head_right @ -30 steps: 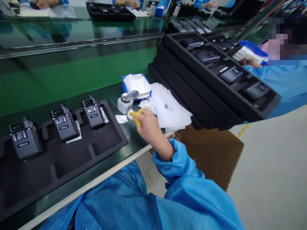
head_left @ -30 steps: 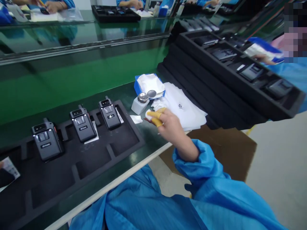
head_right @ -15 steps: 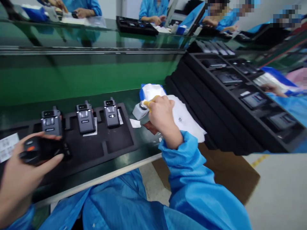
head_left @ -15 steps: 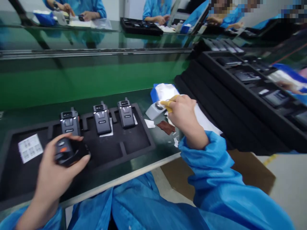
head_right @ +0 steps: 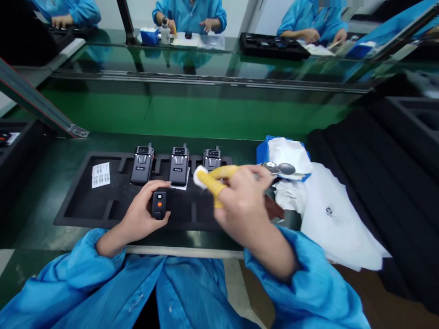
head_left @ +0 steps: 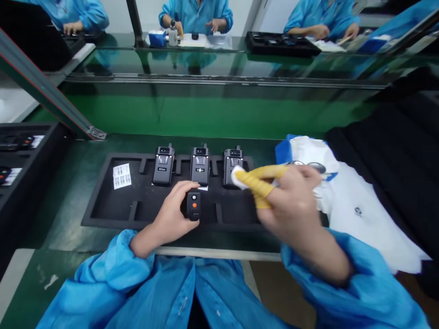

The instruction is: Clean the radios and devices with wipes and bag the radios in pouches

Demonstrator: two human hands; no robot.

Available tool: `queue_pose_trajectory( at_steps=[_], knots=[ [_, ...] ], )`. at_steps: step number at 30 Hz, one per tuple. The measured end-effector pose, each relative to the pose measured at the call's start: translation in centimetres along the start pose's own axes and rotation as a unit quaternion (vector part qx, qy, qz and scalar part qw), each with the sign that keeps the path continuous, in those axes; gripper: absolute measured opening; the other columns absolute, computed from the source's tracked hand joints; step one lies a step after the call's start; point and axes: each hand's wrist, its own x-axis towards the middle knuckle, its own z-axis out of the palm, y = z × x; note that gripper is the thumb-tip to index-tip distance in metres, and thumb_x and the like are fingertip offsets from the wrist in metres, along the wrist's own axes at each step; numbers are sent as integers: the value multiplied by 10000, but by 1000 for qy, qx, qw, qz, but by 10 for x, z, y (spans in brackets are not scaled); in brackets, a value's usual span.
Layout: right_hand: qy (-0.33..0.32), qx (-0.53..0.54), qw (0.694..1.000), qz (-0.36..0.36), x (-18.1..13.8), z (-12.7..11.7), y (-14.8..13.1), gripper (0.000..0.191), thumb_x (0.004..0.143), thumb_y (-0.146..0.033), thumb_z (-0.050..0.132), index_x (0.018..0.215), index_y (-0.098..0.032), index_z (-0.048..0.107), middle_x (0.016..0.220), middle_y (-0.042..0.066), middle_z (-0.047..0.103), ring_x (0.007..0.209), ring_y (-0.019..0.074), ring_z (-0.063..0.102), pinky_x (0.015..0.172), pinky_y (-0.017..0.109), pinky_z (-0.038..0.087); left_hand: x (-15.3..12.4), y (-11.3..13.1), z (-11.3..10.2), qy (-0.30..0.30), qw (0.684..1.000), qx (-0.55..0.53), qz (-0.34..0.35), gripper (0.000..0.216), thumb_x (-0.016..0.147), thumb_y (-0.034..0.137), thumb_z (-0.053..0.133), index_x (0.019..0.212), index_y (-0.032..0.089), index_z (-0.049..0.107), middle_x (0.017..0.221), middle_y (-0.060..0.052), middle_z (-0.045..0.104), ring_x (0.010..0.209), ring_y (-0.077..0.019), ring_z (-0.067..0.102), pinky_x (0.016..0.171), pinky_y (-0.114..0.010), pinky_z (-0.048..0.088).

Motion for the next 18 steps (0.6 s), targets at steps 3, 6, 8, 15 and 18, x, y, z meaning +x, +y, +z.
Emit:
queue_pose_trajectory(
  at_steps=[3,6,8,15,18],
  knots=[
    [-24,57,997,-41,6,12,-31,532,719,-15,435,1104,-331,624,848,11,653,763,166,530,810,406,301,-1,-1,1,3,1000,-7,3,571,601,41,585,1132,222,479,1147,-76,565,1110,-240,555,959,-400,454],
    [-28,81,994,-66,7,23,-45,494,757,-38,438,1081,-340,657,823,-2,662,769,155,509,841,399,274,-1,-2,1,12,1000,-15,3,574,592,46,594,1123,230,479,1132,-66,571,1090,-238,564,942,-402,462],
    [-23,75,993,-87,7,27,-49,432,788,-54,446,1025,-324,686,803,-9,665,773,151,495,847,392,263,0,-2,1,14,1000,-13,5,568,592,54,602,1118,231,482,1117,-61,578,1068,-237,574,922,-404,473],
    [-32,76,990,-113,10,28,-45,369,812,-40,461,884,-297,717,766,-36,671,798,132,498,853,387,238,2,-2,1,19,1000,-4,8,545,608,69,627,1114,221,493,1106,-58,581,1046,-220,582,897,-382,489],
    [-14,58,992,-107,12,31,-44,350,807,-32,468,853,-274,715,791,-33,678,787,128,488,858,387,229,2,-2,2,27,1000,-6,-2,542,602,53,608,1103,226,495,1097,-48,584,1036,-214,585,896,-374,489]
  ],
)
